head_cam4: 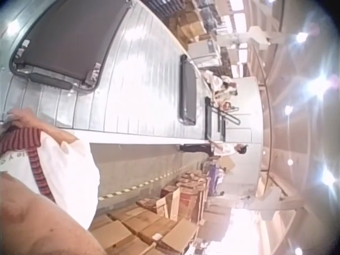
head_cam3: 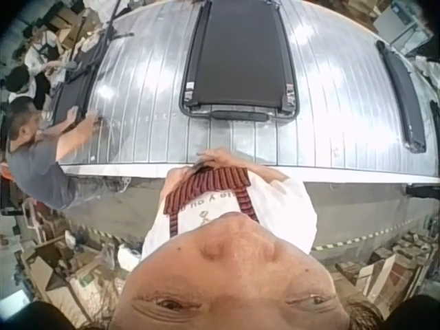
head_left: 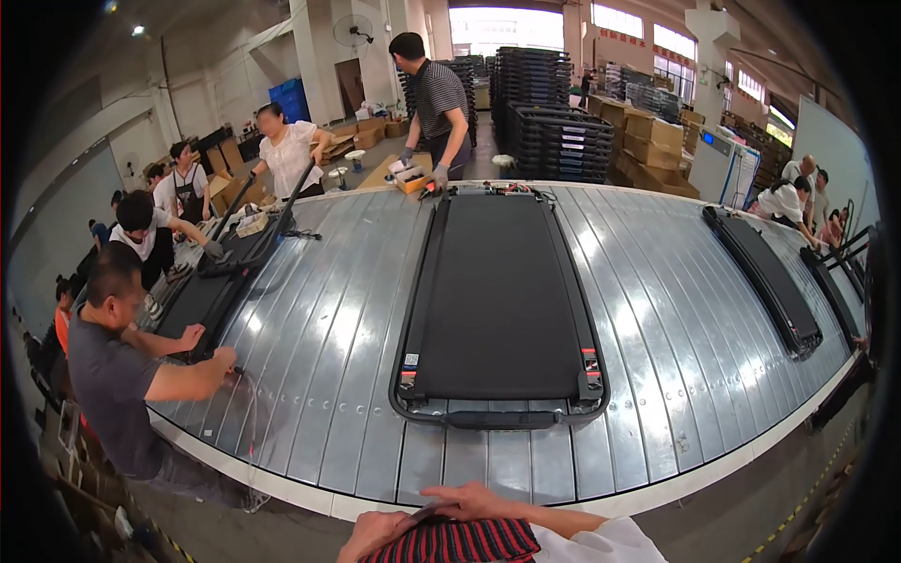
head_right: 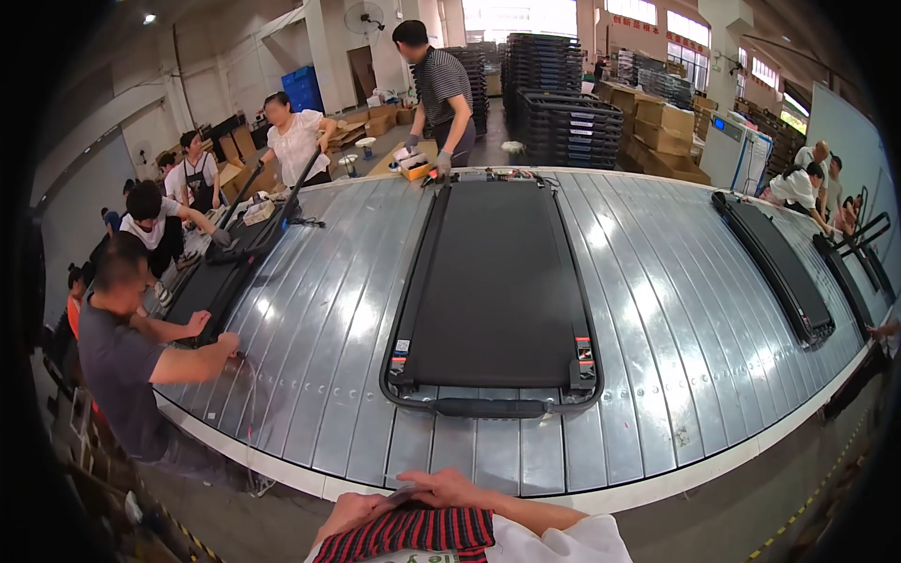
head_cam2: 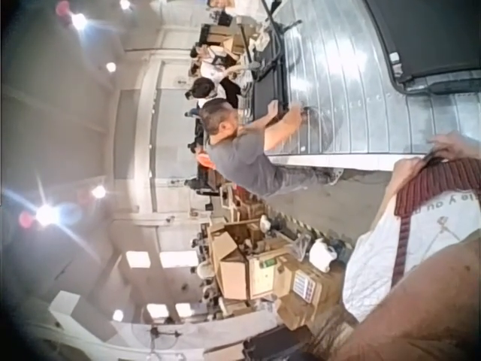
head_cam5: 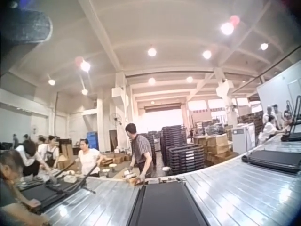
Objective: Apply product labels and warning stickers to treadmills on an assembly line.
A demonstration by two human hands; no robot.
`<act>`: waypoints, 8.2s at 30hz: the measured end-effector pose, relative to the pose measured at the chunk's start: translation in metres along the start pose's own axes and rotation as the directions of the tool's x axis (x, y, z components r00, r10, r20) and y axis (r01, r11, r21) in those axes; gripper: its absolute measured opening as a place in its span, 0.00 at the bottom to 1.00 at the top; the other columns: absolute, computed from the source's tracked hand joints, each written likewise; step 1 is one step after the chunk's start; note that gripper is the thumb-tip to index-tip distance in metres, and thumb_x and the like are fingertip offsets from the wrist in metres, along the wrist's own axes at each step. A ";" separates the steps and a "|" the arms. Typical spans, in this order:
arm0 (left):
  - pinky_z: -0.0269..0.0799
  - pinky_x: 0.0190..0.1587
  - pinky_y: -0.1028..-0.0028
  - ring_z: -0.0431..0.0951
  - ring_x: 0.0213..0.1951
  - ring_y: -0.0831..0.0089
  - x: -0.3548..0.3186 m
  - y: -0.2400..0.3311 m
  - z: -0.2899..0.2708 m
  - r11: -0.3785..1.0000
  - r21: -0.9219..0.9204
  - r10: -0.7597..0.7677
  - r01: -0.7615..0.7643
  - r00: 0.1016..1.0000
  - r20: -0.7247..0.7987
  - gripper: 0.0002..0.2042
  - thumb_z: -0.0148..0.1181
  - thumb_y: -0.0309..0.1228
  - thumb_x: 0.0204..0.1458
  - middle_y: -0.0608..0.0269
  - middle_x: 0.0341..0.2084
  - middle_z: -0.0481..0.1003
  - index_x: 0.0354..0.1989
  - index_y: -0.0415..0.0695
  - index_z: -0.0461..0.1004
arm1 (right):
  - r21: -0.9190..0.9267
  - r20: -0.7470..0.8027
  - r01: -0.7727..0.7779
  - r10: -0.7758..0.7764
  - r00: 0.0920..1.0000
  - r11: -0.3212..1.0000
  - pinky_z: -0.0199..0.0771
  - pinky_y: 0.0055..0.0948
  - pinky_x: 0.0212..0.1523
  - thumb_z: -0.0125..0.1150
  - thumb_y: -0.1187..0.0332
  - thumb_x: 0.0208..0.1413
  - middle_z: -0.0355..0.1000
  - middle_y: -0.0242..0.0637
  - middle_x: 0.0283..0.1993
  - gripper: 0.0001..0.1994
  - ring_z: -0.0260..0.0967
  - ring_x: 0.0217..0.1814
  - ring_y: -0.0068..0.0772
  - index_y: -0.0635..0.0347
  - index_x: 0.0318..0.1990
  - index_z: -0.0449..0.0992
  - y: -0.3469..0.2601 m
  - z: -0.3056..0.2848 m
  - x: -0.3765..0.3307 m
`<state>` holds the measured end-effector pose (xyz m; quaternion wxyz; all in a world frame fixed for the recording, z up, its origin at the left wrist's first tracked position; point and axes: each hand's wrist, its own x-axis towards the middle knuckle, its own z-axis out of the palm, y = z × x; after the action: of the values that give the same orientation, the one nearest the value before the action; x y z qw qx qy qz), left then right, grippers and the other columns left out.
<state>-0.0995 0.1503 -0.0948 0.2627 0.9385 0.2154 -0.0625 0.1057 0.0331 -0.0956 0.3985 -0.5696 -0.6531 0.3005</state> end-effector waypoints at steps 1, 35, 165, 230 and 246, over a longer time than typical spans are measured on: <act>0.70 0.30 0.68 0.74 0.27 0.59 0.000 0.003 -0.003 0.999 0.033 -0.016 0.015 0.999 0.041 0.11 0.48 0.37 0.50 0.62 0.26 0.74 0.41 0.60 0.72 | 0.005 -0.001 0.007 -0.007 1.000 1.000 0.72 0.35 0.31 0.57 0.67 0.46 0.73 0.38 0.32 0.23 0.70 0.31 0.46 0.43 0.52 0.63 0.002 0.000 0.000; 0.68 0.28 0.60 0.73 0.25 0.52 -0.025 -0.032 -0.018 0.996 -0.083 -0.042 0.037 0.997 -0.063 0.18 0.42 0.48 0.52 0.54 0.19 0.73 0.30 0.50 0.73 | -0.094 0.072 -0.021 0.028 0.997 0.995 0.72 0.34 0.30 0.56 0.63 0.47 0.73 0.33 0.30 0.22 0.71 0.31 0.42 0.38 0.52 0.62 0.005 0.045 0.037; 0.66 0.28 0.59 0.73 0.26 0.51 -0.063 -0.165 -0.096 0.997 -0.057 0.058 -0.061 0.997 -0.047 0.11 0.45 0.38 0.49 0.50 0.19 0.72 0.28 0.45 0.69 | 0.079 0.044 -0.095 0.092 0.995 0.992 0.73 0.29 0.36 0.58 0.70 0.47 0.74 0.34 0.33 0.21 0.73 0.34 0.37 0.47 0.51 0.64 -0.030 0.133 0.165; 0.66 0.29 0.59 0.73 0.28 0.51 -0.090 -0.245 -0.128 0.994 -0.102 0.023 -0.028 0.999 -0.046 0.10 0.44 0.38 0.50 0.50 0.22 0.73 0.29 0.44 0.67 | 0.076 0.036 -0.099 0.097 0.995 0.992 0.72 0.29 0.37 0.58 0.70 0.47 0.74 0.35 0.34 0.22 0.72 0.35 0.38 0.46 0.52 0.63 -0.048 0.189 0.235; 0.67 0.31 0.58 0.73 0.30 0.51 -0.105 -0.258 -0.129 0.993 -0.113 0.022 -0.031 0.997 -0.075 0.10 0.45 0.36 0.48 0.50 0.24 0.73 0.34 0.45 0.69 | 0.092 0.051 -0.119 0.114 0.992 0.989 0.71 0.27 0.37 0.58 0.72 0.47 0.74 0.35 0.34 0.22 0.72 0.35 0.36 0.50 0.52 0.63 -0.056 0.206 0.245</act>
<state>-0.3060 0.3768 -0.0806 0.3087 0.9263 0.2156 -0.0117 -0.1079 0.2767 -0.1082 0.3919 -0.5802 -0.6126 0.3668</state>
